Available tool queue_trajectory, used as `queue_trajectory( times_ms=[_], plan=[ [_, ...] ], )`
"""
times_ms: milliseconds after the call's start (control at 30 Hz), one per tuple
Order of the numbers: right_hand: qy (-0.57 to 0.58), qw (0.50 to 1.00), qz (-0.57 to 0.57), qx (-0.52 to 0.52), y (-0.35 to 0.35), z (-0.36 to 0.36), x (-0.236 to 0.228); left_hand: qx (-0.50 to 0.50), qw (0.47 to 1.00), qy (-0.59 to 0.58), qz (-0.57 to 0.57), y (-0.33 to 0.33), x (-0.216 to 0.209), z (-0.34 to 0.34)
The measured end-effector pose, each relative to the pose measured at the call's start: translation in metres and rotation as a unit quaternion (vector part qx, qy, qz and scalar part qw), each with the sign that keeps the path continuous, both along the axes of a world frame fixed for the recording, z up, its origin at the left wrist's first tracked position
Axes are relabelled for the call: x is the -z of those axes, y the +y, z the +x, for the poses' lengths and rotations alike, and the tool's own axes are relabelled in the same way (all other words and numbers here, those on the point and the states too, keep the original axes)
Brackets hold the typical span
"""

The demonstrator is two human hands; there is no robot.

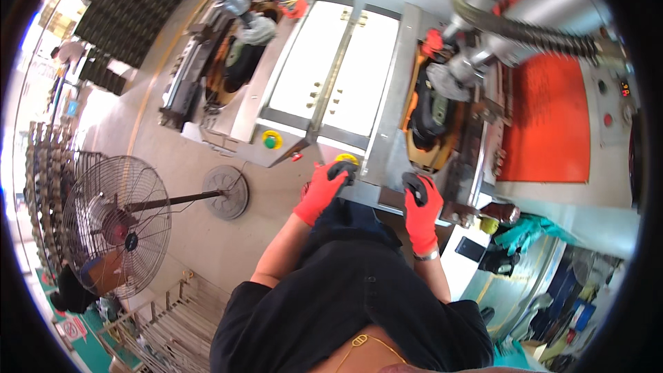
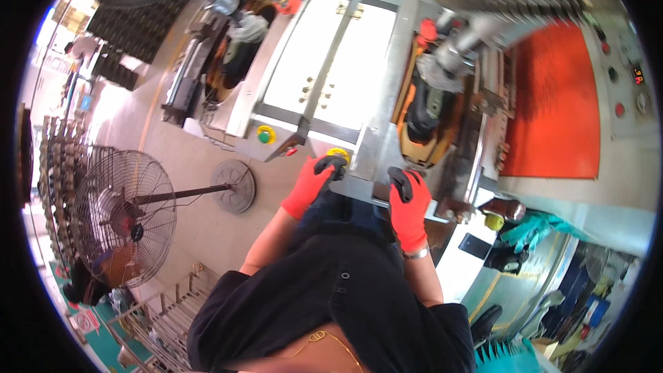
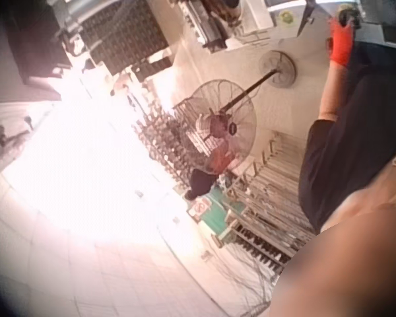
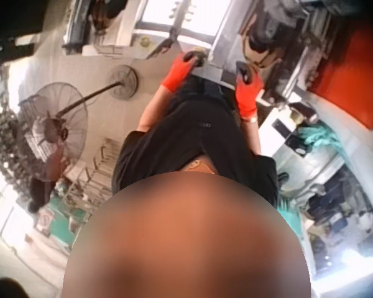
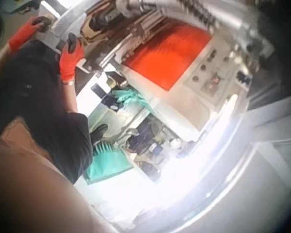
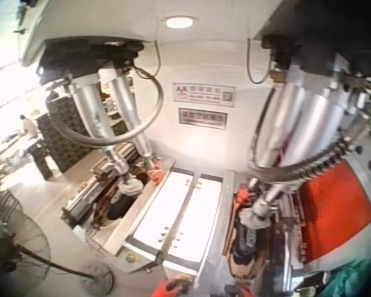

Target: The person repeatedly picks up pairs of sneakers from a conveyor belt, places them into a machine, and removes them after processing. The person handles both gray and black sneakers, placing them on the belt after each cycle.

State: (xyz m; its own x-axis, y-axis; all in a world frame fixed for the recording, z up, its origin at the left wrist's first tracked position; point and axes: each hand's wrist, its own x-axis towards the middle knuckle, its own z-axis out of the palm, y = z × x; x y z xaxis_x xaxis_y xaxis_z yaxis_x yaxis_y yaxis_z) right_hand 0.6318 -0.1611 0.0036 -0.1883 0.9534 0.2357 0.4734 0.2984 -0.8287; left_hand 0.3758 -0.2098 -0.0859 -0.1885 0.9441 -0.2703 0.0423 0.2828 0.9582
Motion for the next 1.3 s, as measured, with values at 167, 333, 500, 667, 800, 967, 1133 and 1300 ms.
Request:
queue_trajectory(
  times_ms=[167,333,500,667,800,967,1133,1300],
  plan=[
    [-0.026,0.999,0.014,-0.012,-0.006,-0.051,-0.011,-0.057,0.990,0.058,0.113,0.018,-0.037,-0.085],
    [0.061,0.996,-0.056,0.041,-0.021,-0.150,-0.027,-0.213,0.877,0.417,0.105,0.107,-0.034,-0.266],
    [0.047,0.993,-0.097,0.045,-0.066,-0.221,-0.039,-0.042,0.866,0.497,-0.040,0.188,0.012,-0.400],
    [0.044,0.983,-0.136,0.117,-0.100,-0.243,-0.042,-0.088,0.893,0.441,-0.012,0.200,-0.005,-0.405],
    [0.058,0.983,-0.148,0.095,-0.111,-0.251,-0.044,-0.201,0.910,0.349,0.099,0.194,-0.026,-0.457],
    [0.122,0.981,-0.149,0.038,-0.106,-0.264,-0.056,-0.238,0.952,0.009,0.194,0.074,-0.082,-0.436],
    [0.338,0.905,-0.241,-0.095,-0.114,-0.283,-0.020,-0.287,0.944,-0.001,0.160,-0.080,-0.157,-0.360],
    [0.480,0.789,-0.334,-0.190,-0.146,-0.283,-0.018,-0.138,0.966,0.151,0.157,-0.165,-0.228,-0.237]
  ],
)
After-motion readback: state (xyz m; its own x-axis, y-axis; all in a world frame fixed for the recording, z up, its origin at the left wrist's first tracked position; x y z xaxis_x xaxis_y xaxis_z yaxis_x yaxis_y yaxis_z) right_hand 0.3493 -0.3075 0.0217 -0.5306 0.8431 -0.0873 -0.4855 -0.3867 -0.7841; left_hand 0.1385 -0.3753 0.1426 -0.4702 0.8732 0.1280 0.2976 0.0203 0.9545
